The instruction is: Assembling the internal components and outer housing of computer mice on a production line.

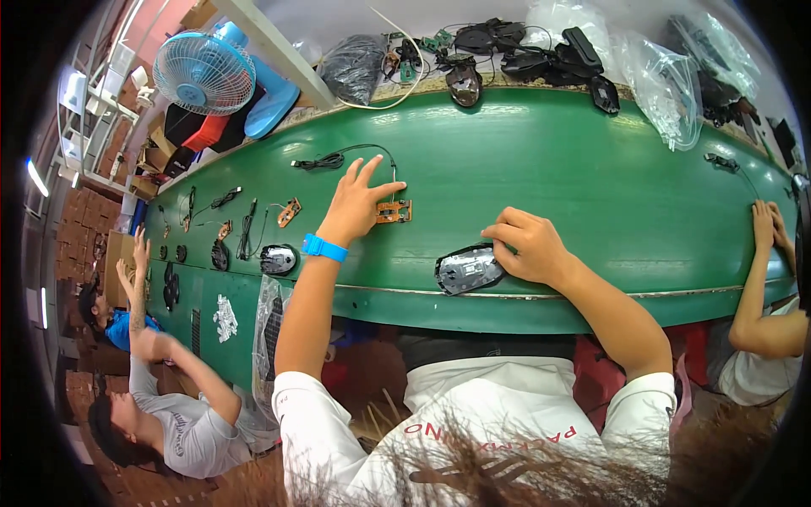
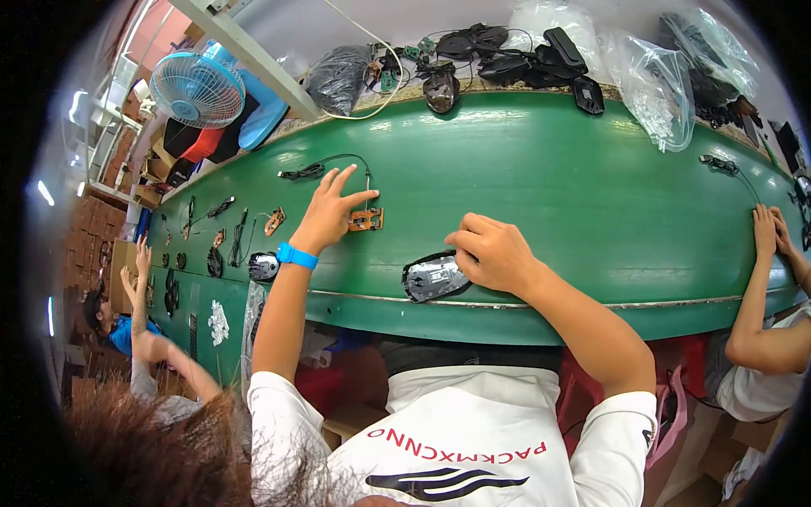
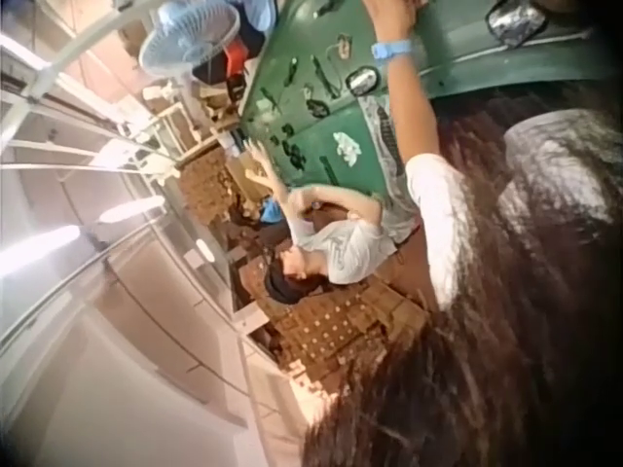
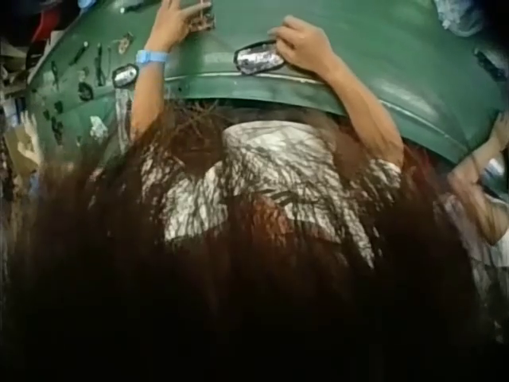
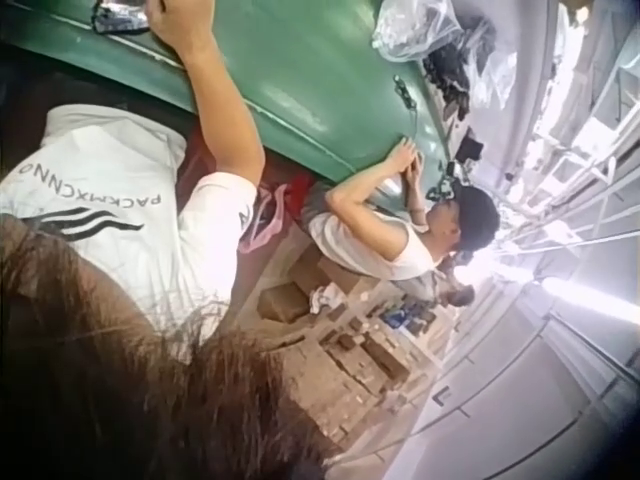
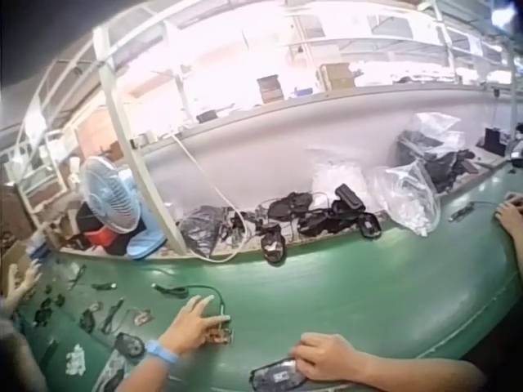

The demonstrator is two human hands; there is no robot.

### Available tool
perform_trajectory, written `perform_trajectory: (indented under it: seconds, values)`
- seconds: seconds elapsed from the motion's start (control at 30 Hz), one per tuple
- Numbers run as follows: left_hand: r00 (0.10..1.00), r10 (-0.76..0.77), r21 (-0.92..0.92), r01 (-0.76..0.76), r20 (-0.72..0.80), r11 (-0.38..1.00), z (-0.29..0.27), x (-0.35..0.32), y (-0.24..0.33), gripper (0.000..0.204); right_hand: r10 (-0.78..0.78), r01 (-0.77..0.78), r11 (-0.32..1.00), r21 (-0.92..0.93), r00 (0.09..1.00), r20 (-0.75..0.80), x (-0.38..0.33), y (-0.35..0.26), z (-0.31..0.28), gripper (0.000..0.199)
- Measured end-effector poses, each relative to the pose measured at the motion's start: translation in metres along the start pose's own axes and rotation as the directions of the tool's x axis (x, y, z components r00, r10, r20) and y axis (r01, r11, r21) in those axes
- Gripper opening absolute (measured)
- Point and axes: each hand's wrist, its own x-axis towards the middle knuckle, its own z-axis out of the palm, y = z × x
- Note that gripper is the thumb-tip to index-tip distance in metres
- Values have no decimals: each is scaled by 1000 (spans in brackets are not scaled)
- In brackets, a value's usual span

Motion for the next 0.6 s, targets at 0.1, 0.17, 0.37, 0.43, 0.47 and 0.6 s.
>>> perform_trajectory:
  seconds: [0.1, 0.17, 0.37, 0.43, 0.47, 0.6]
  values:
    - [1000, 25, -13, -25, -18, 1000, -5, 1, -2, 43, -14, 14, 1000, 24, 1000, -18, -2, 3, 0, 18]
    - [997, 64, 18, -63, -47, 998, -11, -1, -3, 36, -10, 10, 1000, 20, 1000, -20, -2, 4, -2, 19]
    - [977, 85, -19, -90, -198, 996, -11, -23, 12, 9, -23, 23, 1000, -1, 996, -89, 5, 0, -6, 18]
    - [966, 37, -86, -60, -256, 994, -11, -32, 26, 8, 19, -15, 999, 44, 996, -87, 11, -6, -3, 19]
    - [952, -16, -154, -33, -307, 988, -11, -36, 36, 7, 62, -54, 994, 93, 995, -83, 15, -10, 0, 21]
    - [873, -220, -414, 23, -435, 910, -6, -53, 74, 5, 188, -191, 949, 252, 981, 37, 34, -35, 24, 31]
